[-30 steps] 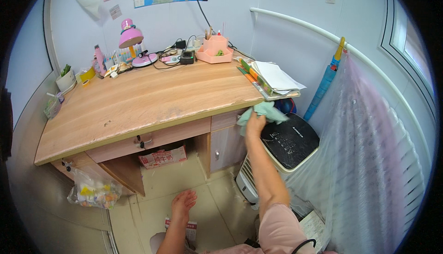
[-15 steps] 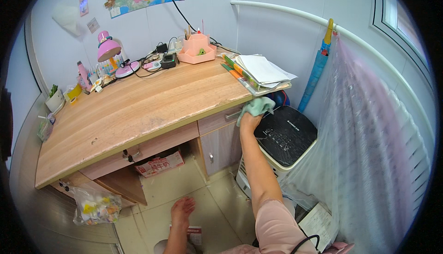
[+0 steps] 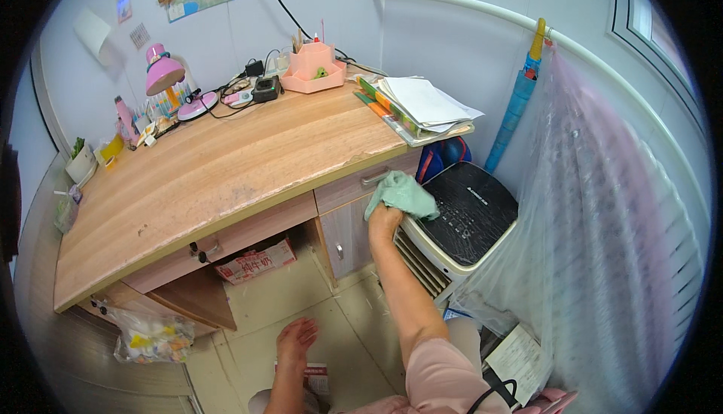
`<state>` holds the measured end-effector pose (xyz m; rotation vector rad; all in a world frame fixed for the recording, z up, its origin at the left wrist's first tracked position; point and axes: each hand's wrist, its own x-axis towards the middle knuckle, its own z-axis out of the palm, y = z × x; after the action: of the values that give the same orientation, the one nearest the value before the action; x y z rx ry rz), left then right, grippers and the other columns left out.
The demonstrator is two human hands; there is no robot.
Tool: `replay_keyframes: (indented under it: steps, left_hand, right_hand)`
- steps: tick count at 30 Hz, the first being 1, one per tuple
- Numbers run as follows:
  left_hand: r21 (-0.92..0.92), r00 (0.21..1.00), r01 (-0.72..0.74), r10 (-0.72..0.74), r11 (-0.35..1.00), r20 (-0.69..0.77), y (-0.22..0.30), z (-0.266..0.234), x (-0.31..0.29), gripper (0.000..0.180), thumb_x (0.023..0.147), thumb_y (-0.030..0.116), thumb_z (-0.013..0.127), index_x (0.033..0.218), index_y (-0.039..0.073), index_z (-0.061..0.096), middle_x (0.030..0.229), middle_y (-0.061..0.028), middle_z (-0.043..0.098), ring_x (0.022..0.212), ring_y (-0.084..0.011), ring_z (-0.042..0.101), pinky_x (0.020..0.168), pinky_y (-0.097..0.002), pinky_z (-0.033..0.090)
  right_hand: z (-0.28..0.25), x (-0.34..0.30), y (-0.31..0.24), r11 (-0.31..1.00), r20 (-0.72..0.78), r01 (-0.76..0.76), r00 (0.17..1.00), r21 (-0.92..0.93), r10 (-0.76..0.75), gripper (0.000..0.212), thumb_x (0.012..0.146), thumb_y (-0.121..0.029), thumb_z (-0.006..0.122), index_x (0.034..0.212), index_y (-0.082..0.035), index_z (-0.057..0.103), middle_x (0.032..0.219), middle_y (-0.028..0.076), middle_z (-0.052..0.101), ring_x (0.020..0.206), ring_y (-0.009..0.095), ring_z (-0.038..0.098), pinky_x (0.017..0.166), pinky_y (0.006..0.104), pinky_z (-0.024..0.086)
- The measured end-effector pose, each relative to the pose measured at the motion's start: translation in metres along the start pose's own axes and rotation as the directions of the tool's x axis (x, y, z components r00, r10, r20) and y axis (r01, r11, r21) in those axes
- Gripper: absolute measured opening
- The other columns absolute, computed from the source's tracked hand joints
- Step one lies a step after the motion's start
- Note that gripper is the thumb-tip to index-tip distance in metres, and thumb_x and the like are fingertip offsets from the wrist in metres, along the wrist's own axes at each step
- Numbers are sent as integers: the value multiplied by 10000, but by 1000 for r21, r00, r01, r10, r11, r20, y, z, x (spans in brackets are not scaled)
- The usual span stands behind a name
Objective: The person wipes a pink backpack with a green cloth, then cleans a portable air cooler and a wooden desk. They move items like papers and a lamp aside to wipe the desk surface thoroughly.
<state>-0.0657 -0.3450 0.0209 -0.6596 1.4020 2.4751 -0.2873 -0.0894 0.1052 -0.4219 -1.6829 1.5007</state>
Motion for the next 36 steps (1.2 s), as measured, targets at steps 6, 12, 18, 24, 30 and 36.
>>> replay_keyframes:
  steps: [6,12,18,24,30,36]
  left_hand:
    - [16,998,43,-44,999,44,-4,17,2,255,934,231,565,1098,38,593,1056,-131,671,930,-237,650,804,-352,503]
    - [14,999,41,-41,999,25,1,14,-3,252,945,241,559,1084,33,594,1045,-125,674,927,-229,649,807,-355,502]
    - [24,996,83,-83,996,14,-1,23,1,246,935,238,577,1083,43,601,1030,-117,680,919,-212,651,803,-339,504]
    - [-2,995,97,-97,995,30,-7,13,2,257,939,242,575,1099,45,611,1061,-104,679,941,-192,642,816,-327,474]
    - [24,995,98,-98,995,-15,-1,17,1,239,946,224,561,1089,38,603,1045,-125,672,933,-218,645,823,-341,497]
    - [20,996,82,-81,996,-47,8,21,-3,246,954,225,555,1101,33,602,1031,-114,674,934,-216,644,826,-342,498]
  right_hand:
    - [25,-9,67,972,-107,143,981,-186,-164,365,876,-208,592,1120,63,587,1141,250,607,1061,375,565,943,405,412]
    - [12,-59,68,945,93,-308,944,-107,318,472,924,-291,562,1231,64,528,1263,243,547,1189,327,500,1011,359,354]
    - [2,-25,121,952,-19,149,987,-267,-159,482,950,-335,507,1235,53,537,1282,243,534,1192,366,493,1004,386,369]
    - [13,-60,120,462,204,-799,562,386,802,507,985,-452,402,1196,-23,571,1238,138,573,1118,311,560,887,407,465]
    - [20,-95,1,924,345,382,865,14,-363,350,939,-255,550,1172,6,564,1229,178,557,1132,355,518,981,458,376]
    - [26,-93,129,992,36,-21,999,127,17,396,916,-134,488,1292,-13,455,1304,181,496,1212,308,479,1041,391,359]
